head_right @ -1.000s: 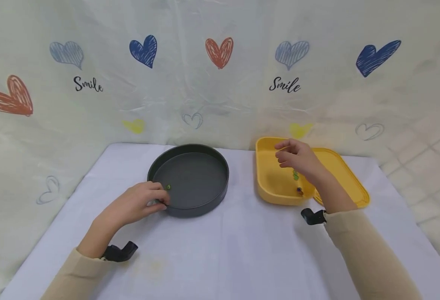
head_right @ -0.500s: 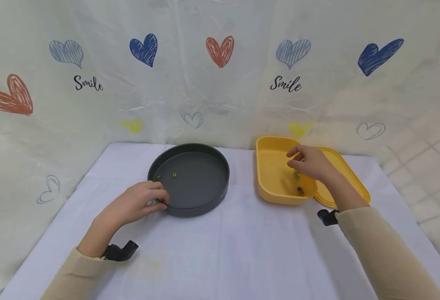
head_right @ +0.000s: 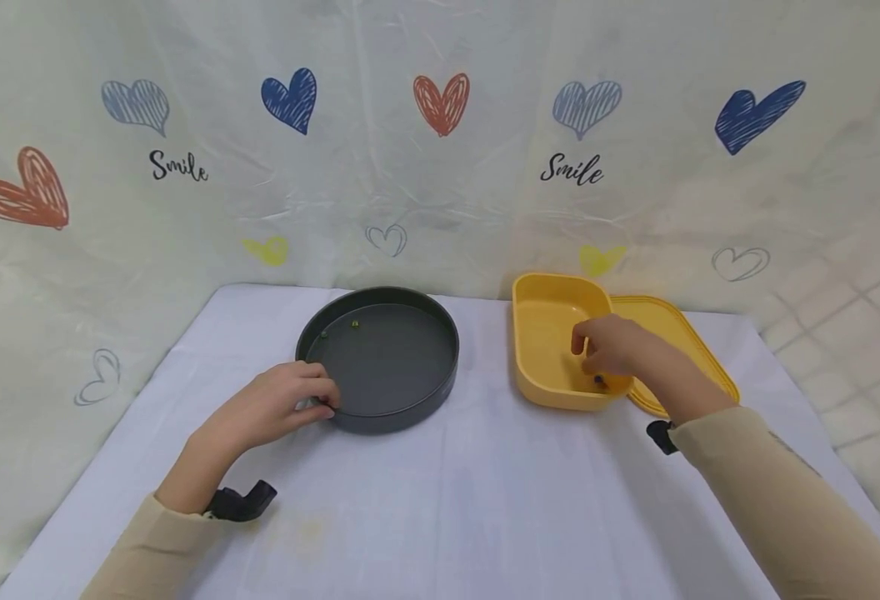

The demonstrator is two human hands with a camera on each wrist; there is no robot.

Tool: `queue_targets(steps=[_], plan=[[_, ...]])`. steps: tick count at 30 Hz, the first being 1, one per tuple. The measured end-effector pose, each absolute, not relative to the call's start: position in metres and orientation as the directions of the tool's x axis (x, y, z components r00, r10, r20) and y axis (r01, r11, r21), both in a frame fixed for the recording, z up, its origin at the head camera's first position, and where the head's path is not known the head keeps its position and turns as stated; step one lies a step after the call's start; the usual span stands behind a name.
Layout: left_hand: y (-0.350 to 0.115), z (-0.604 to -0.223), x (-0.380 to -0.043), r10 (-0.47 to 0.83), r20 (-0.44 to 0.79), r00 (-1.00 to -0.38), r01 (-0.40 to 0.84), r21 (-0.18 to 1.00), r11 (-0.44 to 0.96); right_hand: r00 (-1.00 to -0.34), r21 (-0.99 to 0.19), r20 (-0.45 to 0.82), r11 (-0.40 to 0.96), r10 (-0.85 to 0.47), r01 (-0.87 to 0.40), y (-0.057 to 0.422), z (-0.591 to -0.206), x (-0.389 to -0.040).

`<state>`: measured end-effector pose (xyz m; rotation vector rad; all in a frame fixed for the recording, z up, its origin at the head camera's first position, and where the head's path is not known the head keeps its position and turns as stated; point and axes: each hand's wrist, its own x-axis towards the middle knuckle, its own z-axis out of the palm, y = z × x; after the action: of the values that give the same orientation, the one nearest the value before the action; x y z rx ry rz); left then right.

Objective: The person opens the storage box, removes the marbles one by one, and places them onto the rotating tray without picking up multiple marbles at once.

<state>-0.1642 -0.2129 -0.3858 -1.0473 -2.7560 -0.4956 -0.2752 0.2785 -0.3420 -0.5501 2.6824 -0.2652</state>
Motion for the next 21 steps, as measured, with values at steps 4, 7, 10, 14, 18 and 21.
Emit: queue_targets(steps=[4,7,10,14,18,21], plan=[[-0.213,-0.387,-0.164,0.620,0.249,-0.745,0.667,0.255,0.700,-0.833,-0.209,-0.383,0.916,-0.400,-0.344,0.271,-0.345,-0.273],[-0.213,-0.387,-0.164,0.622,0.244,-0.744,0.668,0.257,0.699,-0.825,-0.194,-0.419,0.925,-0.380,-0.327,0.267,-0.347,-0.270],[-0.213,-0.387,-0.165,0.622,0.242,-0.744,0.668,0.261,0.697,-0.817,-0.160,-0.440,0.927,-0.373,-0.338,0.264,-0.348,-0.269],[-0.212,-0.386,-0.165,0.621,0.241,-0.746,0.666,0.257,0.700,-0.815,-0.098,-0.433,0.920,-0.384,-0.381,0.263,-0.351,-0.267],[-0.212,-0.385,-0.165,0.621,0.241,-0.745,0.666,0.258,0.699,-0.833,-0.070,-0.390,0.915,-0.392,-0.397,0.264,-0.355,-0.265],[-0.213,-0.385,-0.165,0.623,0.242,-0.744,0.669,0.260,0.697,-0.851,-0.071,-0.339,0.913,-0.400,-0.401,0.262,-0.358,-0.262]])
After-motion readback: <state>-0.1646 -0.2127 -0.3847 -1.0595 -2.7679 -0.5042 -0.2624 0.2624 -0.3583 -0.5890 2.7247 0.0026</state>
